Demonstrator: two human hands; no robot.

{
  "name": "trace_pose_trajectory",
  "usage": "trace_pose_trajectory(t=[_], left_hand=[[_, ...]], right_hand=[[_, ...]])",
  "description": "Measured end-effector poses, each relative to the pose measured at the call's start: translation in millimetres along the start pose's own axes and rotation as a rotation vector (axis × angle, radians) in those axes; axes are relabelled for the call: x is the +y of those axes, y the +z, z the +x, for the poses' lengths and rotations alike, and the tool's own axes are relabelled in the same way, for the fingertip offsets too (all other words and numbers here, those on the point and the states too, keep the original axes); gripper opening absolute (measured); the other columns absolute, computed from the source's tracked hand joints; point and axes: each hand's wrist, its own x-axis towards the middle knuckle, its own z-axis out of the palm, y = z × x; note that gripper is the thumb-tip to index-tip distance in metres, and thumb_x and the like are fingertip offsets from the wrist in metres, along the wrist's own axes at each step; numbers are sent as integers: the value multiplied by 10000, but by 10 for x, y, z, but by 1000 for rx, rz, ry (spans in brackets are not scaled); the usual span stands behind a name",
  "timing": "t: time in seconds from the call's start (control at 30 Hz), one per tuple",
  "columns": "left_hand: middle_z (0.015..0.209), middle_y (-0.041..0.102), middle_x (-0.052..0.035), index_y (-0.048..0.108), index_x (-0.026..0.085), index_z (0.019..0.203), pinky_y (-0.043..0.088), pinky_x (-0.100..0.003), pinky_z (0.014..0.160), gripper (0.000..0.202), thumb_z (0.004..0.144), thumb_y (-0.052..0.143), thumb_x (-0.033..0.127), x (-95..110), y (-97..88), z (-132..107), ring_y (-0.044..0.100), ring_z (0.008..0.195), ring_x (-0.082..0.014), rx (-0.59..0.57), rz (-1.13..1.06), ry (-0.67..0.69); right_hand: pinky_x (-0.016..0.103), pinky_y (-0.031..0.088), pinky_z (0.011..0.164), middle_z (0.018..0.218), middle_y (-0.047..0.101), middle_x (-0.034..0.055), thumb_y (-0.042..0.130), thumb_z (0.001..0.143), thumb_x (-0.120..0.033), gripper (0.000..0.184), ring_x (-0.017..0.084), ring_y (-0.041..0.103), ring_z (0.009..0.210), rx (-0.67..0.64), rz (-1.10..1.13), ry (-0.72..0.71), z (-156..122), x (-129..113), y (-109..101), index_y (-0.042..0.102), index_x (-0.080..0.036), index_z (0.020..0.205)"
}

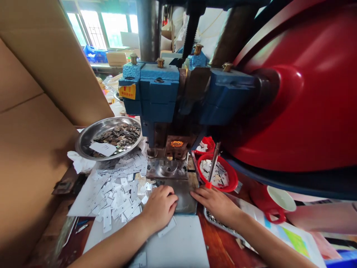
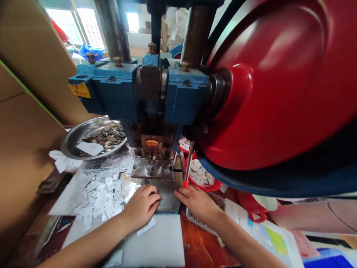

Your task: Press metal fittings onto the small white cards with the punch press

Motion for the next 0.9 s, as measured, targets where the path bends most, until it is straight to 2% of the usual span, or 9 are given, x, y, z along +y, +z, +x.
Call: trace_pose_trajectory(t=[0.3,0.43,0.57,0.67,0.73,0.83,0.9], left_hand=[[943,570,-32,654,217,881,437,-355,809,114,838,568,155,-1,8,-6,517,900,-203,37,-21,10],[962,571,-33,656,217,873,437,-360,824,115,830,574,151,-7,18,-12,517,914,-204,46,-27,15],[993,571,-32,651,221,884,434,-367,839,121,823,578,146,-21,37,-18,514,933,-210,50,-31,11],[1001,570,-30,651,229,890,430,-374,848,122,824,580,155,-36,47,-23,513,941,-212,54,-41,9],[1010,569,-30,650,230,892,429,-377,850,118,826,580,161,-45,48,-26,511,947,-214,49,-45,11],[1018,569,-35,651,228,898,428,-382,846,113,836,574,176,-49,44,-28,509,949,-218,41,-44,18],[1017,572,-39,655,229,914,428,-386,842,119,845,567,189,-45,41,-29,510,945,-220,39,-46,23]], right_hand=[[319,485,796,952,670,77,418,839,-21,340,195,589,903,224,-10,-73,-39,-16,-15,614,-142,1091],[337,489,785,924,668,87,363,887,-63,318,205,585,880,269,-24,-107,-43,-7,-1,620,-130,1063],[331,496,762,921,661,86,369,879,-61,311,204,584,848,234,-22,-93,-67,4,56,624,-138,1040],[324,500,748,927,656,86,385,862,-49,307,198,589,838,219,1,16,-37,49,83,632,-153,1011],[341,499,765,911,652,89,391,872,-74,287,204,591,843,267,35,142,64,94,64,642,-164,977],[351,496,783,900,642,80,400,911,-152,258,202,587,852,365,175,296,367,142,-4,654,-191,939],[334,497,757,881,636,65,409,926,-191,252,190,582,824,390,269,325,625,148,-37,660,-206,929]])
